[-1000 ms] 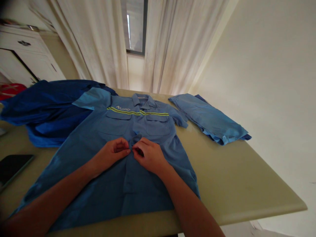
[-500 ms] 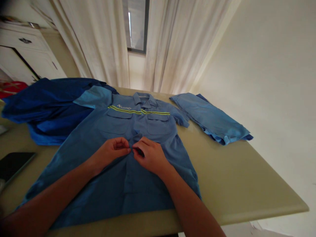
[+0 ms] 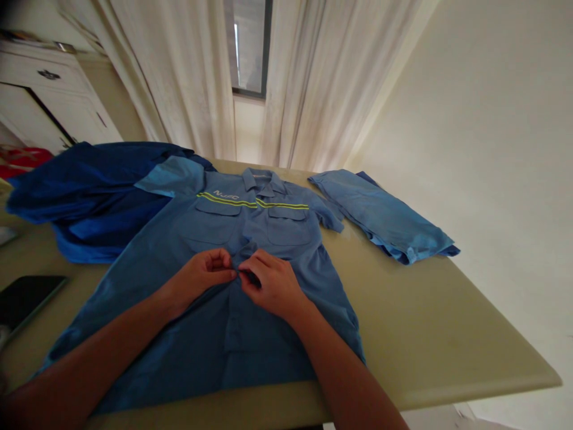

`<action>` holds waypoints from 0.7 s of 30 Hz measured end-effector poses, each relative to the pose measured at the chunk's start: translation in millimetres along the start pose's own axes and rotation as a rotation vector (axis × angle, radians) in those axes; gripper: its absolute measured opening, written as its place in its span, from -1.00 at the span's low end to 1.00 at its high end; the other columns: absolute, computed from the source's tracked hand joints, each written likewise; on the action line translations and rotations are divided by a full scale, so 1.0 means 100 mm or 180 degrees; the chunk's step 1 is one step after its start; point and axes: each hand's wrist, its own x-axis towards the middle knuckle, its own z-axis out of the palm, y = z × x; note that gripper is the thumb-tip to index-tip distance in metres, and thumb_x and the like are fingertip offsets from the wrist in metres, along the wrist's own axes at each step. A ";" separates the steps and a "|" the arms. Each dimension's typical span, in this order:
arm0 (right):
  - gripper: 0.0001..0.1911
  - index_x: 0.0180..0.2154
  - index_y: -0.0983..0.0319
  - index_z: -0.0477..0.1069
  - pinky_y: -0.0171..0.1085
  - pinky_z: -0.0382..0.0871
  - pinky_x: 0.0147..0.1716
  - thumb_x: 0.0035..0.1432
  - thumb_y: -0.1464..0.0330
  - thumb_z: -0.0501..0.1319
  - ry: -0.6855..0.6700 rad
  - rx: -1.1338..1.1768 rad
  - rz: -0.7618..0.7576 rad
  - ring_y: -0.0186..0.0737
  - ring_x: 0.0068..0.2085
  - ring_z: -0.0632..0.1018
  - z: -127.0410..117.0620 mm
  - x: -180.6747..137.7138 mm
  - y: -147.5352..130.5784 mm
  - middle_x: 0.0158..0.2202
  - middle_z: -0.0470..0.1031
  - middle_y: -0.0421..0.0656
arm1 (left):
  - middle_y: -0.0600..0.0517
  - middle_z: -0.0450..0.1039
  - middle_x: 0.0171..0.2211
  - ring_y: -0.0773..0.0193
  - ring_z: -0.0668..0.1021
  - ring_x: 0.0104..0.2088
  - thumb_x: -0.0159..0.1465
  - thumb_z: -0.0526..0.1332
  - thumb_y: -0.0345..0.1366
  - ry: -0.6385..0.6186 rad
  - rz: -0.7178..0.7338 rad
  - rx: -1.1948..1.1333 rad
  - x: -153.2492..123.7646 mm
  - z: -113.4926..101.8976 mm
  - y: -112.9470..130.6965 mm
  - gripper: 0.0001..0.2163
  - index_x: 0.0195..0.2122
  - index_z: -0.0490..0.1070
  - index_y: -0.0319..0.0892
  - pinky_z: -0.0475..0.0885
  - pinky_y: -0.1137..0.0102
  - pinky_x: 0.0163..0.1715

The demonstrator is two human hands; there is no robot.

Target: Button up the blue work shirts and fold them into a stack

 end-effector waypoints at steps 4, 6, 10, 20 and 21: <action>-0.88 -0.15 0.17 0.51 -0.32 0.38 -0.26 0.29 0.44 0.23 0.0043 -0.0266 -0.0243 -0.28 -0.29 0.53 0.00 0.00 -0.02 -0.24 0.54 -0.14 | 0.17 0.48 -0.47 0.43 0.49 -0.48 -0.02 0.53 -0.31 -0.0147 0.0038 -0.0105 0.02 -0.03 -0.03 -0.62 -0.35 0.31 -0.16 0.35 0.52 -0.43; -0.88 -0.15 0.18 0.51 -0.32 0.39 -0.24 0.30 0.45 0.22 0.0061 -0.0294 -0.0313 -0.27 -0.28 0.54 0.01 0.00 -0.03 -0.24 0.54 -0.13 | 0.17 0.48 -0.46 0.44 0.49 -0.49 -0.01 0.53 -0.30 -0.0205 0.0009 -0.0143 0.02 -0.04 -0.03 -0.62 -0.34 0.30 -0.16 0.34 0.53 -0.44; -0.87 -0.15 0.18 0.50 -0.34 0.37 -0.28 0.28 0.46 0.23 0.0027 -0.0072 -0.0197 -0.30 -0.31 0.52 0.01 0.01 -0.03 -0.24 0.52 -0.15 | 0.15 0.49 -0.43 0.44 0.49 -0.47 -0.03 0.55 -0.29 -0.0296 -0.0086 -0.0109 0.00 -0.06 0.03 -0.62 -0.33 0.35 -0.17 0.35 0.52 -0.43; -0.81 -0.17 0.16 0.44 -0.33 0.32 -0.30 0.17 0.39 0.36 -0.0224 0.0539 0.0413 -0.30 -0.33 0.46 -0.01 0.02 -0.02 -0.27 0.44 -0.21 | 0.14 0.48 -0.41 0.41 0.49 -0.44 0.01 0.55 -0.21 -0.0269 -0.0060 -0.0008 -0.01 -0.05 0.05 -0.61 -0.33 0.34 -0.16 0.35 0.50 -0.40; -0.82 -0.18 0.17 0.43 -0.33 0.31 -0.30 0.17 0.38 0.37 -0.0222 0.0582 0.0461 -0.30 -0.33 0.45 0.00 0.02 -0.01 -0.28 0.44 -0.21 | 0.13 0.48 -0.40 0.41 0.49 -0.43 0.02 0.54 -0.21 -0.0277 -0.0026 0.0032 -0.01 -0.05 0.05 -0.62 -0.32 0.34 -0.16 0.35 0.49 -0.39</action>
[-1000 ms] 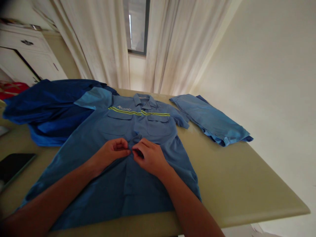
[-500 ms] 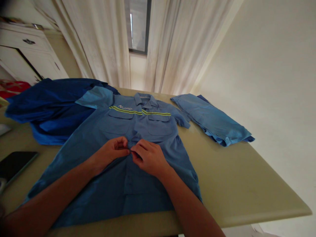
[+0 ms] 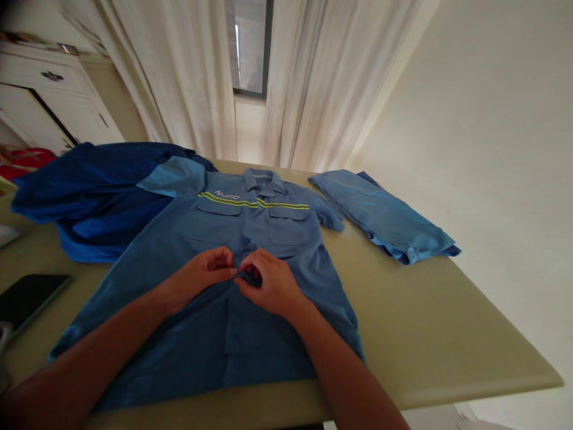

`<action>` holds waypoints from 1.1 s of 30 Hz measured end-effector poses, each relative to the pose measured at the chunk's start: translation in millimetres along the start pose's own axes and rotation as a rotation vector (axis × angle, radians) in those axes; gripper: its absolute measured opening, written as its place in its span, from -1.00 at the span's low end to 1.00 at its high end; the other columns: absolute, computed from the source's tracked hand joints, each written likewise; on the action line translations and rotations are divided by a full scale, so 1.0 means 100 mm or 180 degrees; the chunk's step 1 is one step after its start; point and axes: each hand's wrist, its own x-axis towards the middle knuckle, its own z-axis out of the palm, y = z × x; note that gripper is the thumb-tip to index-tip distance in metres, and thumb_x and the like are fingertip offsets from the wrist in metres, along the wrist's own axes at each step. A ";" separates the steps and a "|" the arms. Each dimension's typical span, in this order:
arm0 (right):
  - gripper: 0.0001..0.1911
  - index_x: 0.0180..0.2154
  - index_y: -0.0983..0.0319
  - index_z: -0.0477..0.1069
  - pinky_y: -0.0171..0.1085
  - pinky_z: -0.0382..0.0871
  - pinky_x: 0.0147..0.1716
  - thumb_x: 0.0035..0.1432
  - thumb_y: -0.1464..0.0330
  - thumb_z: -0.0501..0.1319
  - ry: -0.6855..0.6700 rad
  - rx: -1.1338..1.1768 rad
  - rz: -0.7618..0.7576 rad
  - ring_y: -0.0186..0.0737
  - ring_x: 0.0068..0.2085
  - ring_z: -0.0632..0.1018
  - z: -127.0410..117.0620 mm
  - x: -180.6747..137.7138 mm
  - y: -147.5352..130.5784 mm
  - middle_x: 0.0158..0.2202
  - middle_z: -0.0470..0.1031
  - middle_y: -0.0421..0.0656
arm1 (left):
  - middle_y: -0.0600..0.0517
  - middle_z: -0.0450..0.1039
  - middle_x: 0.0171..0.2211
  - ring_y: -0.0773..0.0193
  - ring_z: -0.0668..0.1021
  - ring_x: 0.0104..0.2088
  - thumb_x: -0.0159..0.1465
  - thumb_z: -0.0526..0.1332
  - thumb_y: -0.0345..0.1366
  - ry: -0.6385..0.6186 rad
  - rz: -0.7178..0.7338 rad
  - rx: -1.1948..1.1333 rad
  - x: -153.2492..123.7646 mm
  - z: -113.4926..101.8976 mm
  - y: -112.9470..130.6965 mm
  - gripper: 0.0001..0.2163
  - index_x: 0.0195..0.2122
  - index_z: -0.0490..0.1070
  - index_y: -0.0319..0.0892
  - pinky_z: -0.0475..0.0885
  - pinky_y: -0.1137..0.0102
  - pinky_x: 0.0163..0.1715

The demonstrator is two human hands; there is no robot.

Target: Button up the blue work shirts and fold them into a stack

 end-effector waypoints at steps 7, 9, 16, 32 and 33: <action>-0.80 -0.19 0.18 0.41 -0.35 0.31 -0.30 0.13 0.47 0.32 -0.0054 0.0333 0.0041 -0.31 -0.31 0.44 0.02 0.02 -0.02 -0.29 0.43 -0.23 | 0.14 0.45 -0.40 0.39 0.49 -0.36 0.07 0.50 -0.22 -0.0101 0.0193 0.0310 0.01 0.00 0.02 -0.66 -0.34 0.33 -0.16 0.35 0.48 -0.32; -0.79 -0.20 0.18 0.41 -0.35 0.31 -0.31 0.11 0.48 0.32 -0.0080 0.0318 0.0040 -0.31 -0.32 0.44 0.03 0.02 -0.03 -0.30 0.43 -0.24 | 0.14 0.44 -0.40 0.38 0.49 -0.36 0.09 0.48 -0.22 -0.0128 0.0244 0.0400 0.01 0.00 0.02 -0.68 -0.33 0.33 -0.15 0.35 0.47 -0.32; -0.75 -0.27 0.20 0.43 -0.36 0.30 -0.37 0.12 0.28 0.46 0.0029 0.0225 0.0290 -0.33 -0.39 0.45 0.03 0.02 0.01 -0.37 0.47 -0.25 | 0.11 0.45 -0.35 0.34 0.50 -0.31 0.15 0.44 -0.18 -0.0093 0.0444 0.0618 0.00 0.01 0.02 -0.71 -0.30 0.33 -0.15 0.36 0.44 -0.26; -0.86 -0.25 0.20 0.49 -0.39 0.28 -0.38 0.20 0.34 0.42 -0.0326 0.0190 0.0143 -0.34 -0.38 0.47 0.00 0.03 0.09 -0.38 0.48 -0.26 | 0.16 0.31 -0.48 0.34 0.38 -0.46 0.26 0.32 -0.14 0.0502 0.1064 0.1911 0.04 0.04 -0.06 -0.74 -0.39 0.26 -0.11 0.26 0.44 -0.45; -0.82 -0.22 0.20 0.48 -0.39 0.28 -0.37 0.18 0.33 0.43 -0.0270 0.0130 0.0115 -0.33 -0.38 0.47 0.01 0.02 0.09 -0.37 0.47 -0.26 | 0.16 0.32 -0.47 0.34 0.39 -0.45 0.26 0.33 -0.14 0.0483 0.1067 0.1871 0.04 0.05 -0.07 -0.75 -0.38 0.27 -0.11 0.27 0.44 -0.44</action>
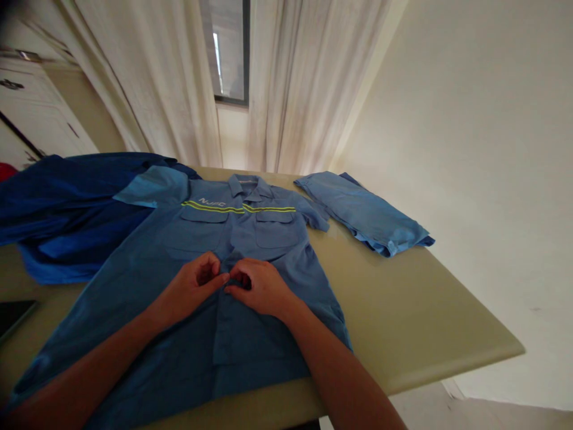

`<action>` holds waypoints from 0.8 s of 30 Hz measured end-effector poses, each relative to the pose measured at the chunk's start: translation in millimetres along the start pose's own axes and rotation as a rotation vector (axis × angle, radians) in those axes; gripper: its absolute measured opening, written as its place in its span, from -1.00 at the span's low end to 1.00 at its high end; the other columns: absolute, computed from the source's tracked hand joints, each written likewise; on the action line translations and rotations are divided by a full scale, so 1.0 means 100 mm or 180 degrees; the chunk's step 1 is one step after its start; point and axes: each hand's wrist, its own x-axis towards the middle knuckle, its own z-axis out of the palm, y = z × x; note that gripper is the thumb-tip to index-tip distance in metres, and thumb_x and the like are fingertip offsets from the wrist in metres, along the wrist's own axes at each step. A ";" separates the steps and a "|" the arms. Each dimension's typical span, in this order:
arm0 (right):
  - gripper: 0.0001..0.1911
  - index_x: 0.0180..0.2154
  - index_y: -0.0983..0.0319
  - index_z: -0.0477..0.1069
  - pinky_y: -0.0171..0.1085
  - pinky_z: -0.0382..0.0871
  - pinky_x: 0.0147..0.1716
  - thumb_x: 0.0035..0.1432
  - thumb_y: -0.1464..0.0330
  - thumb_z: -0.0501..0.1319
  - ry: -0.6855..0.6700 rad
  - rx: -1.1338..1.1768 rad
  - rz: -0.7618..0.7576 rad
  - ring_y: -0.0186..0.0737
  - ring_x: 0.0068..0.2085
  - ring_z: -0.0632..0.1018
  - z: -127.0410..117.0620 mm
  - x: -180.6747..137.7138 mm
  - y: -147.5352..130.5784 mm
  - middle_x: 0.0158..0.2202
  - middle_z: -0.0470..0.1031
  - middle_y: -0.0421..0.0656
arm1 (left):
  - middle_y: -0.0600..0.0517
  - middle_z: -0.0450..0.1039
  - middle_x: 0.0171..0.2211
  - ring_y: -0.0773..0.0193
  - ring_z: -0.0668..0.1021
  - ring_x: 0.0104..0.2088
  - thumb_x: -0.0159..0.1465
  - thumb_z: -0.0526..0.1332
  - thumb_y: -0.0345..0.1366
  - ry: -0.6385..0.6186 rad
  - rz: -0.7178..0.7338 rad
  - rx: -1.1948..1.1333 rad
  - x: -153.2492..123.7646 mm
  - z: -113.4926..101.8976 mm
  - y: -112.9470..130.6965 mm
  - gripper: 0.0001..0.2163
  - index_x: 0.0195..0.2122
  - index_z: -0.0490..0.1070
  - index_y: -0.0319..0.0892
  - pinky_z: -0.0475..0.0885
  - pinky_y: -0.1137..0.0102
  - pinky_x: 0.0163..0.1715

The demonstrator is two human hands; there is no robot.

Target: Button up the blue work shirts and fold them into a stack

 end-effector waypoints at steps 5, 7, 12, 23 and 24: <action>-0.72 -0.27 0.19 0.45 -0.37 0.27 -0.37 0.14 0.22 0.48 0.0214 -0.0411 -0.0182 -0.33 -0.37 0.46 -0.01 -0.02 0.00 -0.35 0.47 -0.24 | 0.12 0.42 -0.43 0.29 0.47 -0.41 0.24 0.34 -0.14 -0.0006 -0.0063 -0.0181 -0.01 0.04 0.00 -0.78 -0.34 0.34 -0.11 0.33 0.42 -0.40; -0.77 -0.30 0.19 0.47 -0.37 0.25 -0.38 0.18 0.23 0.45 0.0171 -0.0556 -0.0223 -0.34 -0.40 0.46 -0.01 -0.03 -0.01 -0.38 0.47 -0.25 | 0.11 0.44 -0.43 0.28 0.49 -0.41 0.22 0.36 -0.15 0.0023 -0.0073 -0.0219 -0.01 0.04 0.00 -0.77 -0.36 0.34 -0.11 0.33 0.42 -0.39; -0.89 -0.25 0.19 0.48 -0.36 0.24 -0.39 0.20 0.36 0.38 0.0216 -0.0823 -0.0205 -0.35 -0.41 0.46 0.04 -0.04 -0.09 -0.36 0.49 -0.25 | 0.13 0.41 -0.45 0.30 0.46 -0.43 0.21 0.35 -0.18 0.0112 -0.0071 -0.0162 0.00 0.02 0.00 -0.79 -0.35 0.32 -0.11 0.29 0.43 -0.41; -0.84 -0.34 0.16 0.44 -0.30 0.30 -0.33 0.34 0.44 0.20 0.0285 -0.1754 -0.1454 -0.28 -0.37 0.49 0.09 -0.03 -0.14 -0.38 0.49 -0.19 | 0.17 0.25 -0.43 0.30 0.35 -0.37 0.26 0.27 -0.04 -0.0363 -0.0272 -0.0537 0.00 0.00 0.08 -0.72 -0.32 0.24 -0.10 0.31 0.41 -0.32; -0.85 -0.34 0.16 0.44 -0.31 0.30 -0.32 0.32 0.45 0.21 0.0313 -0.1661 -0.1404 -0.28 -0.36 0.50 0.10 -0.03 -0.14 -0.37 0.50 -0.19 | 0.17 0.26 -0.42 0.29 0.35 -0.36 0.26 0.27 -0.02 -0.0400 -0.0300 -0.0560 0.00 -0.02 0.09 -0.71 -0.31 0.24 -0.09 0.32 0.41 -0.30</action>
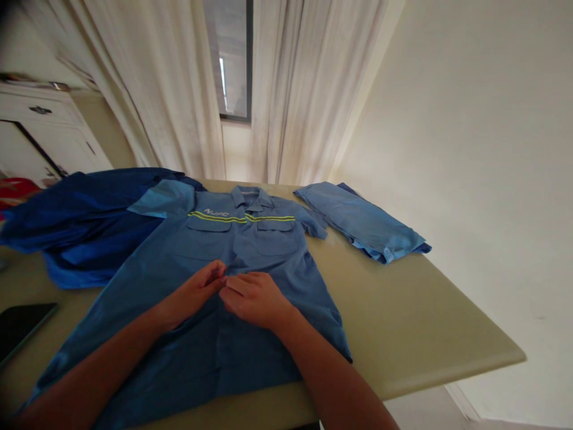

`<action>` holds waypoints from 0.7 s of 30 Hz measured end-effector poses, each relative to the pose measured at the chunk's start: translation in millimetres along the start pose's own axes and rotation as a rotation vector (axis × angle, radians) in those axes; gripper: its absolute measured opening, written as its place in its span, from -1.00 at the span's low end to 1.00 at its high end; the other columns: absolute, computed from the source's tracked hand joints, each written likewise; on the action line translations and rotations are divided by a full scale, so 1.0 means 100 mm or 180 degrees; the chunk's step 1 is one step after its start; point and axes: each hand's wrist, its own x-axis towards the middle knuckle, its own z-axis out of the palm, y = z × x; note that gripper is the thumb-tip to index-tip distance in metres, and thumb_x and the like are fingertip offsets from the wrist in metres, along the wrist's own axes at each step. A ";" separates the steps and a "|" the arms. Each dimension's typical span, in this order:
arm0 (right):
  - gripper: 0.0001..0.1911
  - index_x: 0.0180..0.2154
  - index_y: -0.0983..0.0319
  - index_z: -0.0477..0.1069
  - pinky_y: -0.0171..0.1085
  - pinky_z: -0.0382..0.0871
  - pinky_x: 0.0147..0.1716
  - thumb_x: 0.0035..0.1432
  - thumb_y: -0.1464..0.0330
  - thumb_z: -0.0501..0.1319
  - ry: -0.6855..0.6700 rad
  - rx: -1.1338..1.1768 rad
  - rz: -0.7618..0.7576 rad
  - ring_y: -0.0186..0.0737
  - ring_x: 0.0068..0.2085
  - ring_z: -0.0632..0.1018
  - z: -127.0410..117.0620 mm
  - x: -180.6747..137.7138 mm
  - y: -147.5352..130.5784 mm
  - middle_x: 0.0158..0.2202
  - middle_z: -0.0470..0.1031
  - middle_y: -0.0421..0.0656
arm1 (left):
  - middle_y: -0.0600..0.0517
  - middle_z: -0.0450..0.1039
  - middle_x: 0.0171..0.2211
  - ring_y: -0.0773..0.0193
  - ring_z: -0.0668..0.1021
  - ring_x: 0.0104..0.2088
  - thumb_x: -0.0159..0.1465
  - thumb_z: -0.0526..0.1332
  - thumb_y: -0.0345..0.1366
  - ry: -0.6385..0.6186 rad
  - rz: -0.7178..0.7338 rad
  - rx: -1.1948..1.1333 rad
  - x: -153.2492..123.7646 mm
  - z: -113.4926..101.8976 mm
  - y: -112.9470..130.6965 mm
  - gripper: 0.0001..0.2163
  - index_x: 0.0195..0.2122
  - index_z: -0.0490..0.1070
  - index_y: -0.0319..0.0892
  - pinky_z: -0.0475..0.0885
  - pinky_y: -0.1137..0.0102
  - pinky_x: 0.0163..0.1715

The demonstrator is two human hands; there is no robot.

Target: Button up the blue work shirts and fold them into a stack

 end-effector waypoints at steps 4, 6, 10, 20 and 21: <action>-0.88 -0.21 0.17 0.46 -0.35 0.32 -0.34 0.19 0.42 0.34 0.0102 0.0715 0.0937 -0.31 -0.35 0.50 0.06 0.01 -0.05 -0.31 0.51 -0.22 | 0.12 0.35 -0.35 0.24 0.42 -0.26 0.28 0.25 0.01 -0.0086 0.0000 -0.0123 -0.01 -0.03 0.01 -0.70 -0.28 0.25 -0.08 0.36 0.38 -0.21; -0.80 -0.19 0.17 0.47 -0.36 0.31 -0.36 0.14 0.41 0.40 0.0082 0.1020 0.1353 -0.32 -0.37 0.49 0.07 0.02 -0.07 -0.30 0.50 -0.23 | 0.12 0.36 -0.34 0.23 0.43 -0.23 0.27 0.26 0.01 -0.0035 -0.0003 -0.0140 0.00 -0.03 -0.01 -0.70 -0.27 0.25 -0.08 0.37 0.38 -0.20; -0.75 -0.16 0.17 0.49 -0.35 0.31 -0.33 0.12 0.43 0.43 0.0131 0.1232 0.1623 -0.32 -0.36 0.47 0.06 0.04 -0.08 -0.30 0.48 -0.24 | 0.13 0.33 -0.34 0.26 0.41 -0.26 0.27 0.30 0.00 0.0074 0.0019 -0.0173 0.02 -0.03 -0.05 -0.69 -0.27 0.26 -0.10 0.35 0.40 -0.22; -0.79 -0.23 0.16 0.47 -0.36 0.30 -0.27 0.17 0.59 0.30 -0.0183 0.1347 0.1443 -0.32 -0.30 0.46 0.07 0.01 -0.05 -0.25 0.43 -0.23 | 0.10 0.48 -0.32 0.26 0.52 -0.27 0.22 0.36 0.04 -0.0290 -0.0203 -0.0562 0.04 -0.08 -0.10 -0.61 -0.20 0.27 -0.10 0.40 0.40 -0.24; -0.80 -0.24 0.17 0.47 -0.37 0.29 -0.28 0.18 0.59 0.29 -0.0245 0.1437 0.1356 -0.34 -0.30 0.46 0.06 0.01 -0.04 -0.25 0.43 -0.23 | 0.09 0.51 -0.31 0.25 0.53 -0.28 0.22 0.35 0.03 -0.0338 -0.0200 -0.0513 0.05 -0.10 -0.11 -0.62 -0.18 0.27 -0.10 0.40 0.39 -0.24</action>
